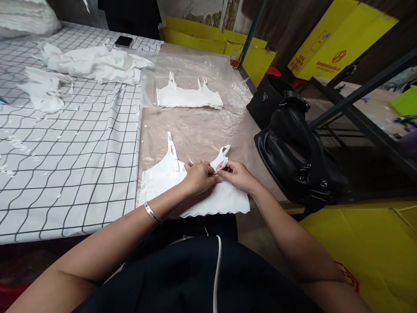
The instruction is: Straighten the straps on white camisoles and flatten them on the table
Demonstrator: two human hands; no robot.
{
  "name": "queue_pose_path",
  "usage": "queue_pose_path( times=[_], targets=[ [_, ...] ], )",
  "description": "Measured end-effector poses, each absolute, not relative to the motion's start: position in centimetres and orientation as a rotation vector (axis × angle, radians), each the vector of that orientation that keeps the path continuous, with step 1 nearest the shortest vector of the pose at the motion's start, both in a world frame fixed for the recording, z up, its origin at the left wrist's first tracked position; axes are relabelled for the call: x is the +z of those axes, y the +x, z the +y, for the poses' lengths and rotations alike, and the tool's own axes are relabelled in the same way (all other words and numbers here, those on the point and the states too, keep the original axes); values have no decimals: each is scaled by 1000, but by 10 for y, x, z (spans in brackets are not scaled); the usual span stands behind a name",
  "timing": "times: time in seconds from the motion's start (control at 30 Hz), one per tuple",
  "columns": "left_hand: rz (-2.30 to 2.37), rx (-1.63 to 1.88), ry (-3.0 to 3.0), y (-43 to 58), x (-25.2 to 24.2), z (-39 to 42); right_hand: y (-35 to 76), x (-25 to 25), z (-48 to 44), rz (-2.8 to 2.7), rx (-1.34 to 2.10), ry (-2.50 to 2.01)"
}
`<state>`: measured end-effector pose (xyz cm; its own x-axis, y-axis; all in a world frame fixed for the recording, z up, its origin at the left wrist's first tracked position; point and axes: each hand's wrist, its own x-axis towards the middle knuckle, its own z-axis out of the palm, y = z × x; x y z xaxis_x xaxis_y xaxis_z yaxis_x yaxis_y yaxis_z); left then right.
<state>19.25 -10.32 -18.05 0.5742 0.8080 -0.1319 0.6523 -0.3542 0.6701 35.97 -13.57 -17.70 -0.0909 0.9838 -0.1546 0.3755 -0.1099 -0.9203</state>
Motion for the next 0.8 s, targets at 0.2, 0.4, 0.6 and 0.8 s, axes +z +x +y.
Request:
queue_pose_path(
  times=[0.2, 0.4, 0.6, 0.8],
  targets=[
    [1151, 320, 2100, 193, -182, -104, 359, -181, -136, -1562, 1166, -1543],
    [1154, 402, 2068, 193, -187, -105, 361, -168, -137, -1844, 899, -1683],
    [1197, 463, 2349, 190, -185, -120, 358, -157, -140, -1881, 802, -1774],
    [705, 512, 2942, 166, -201, -162, 361, -147, -111, -895, 1600, -1372]
  ],
)
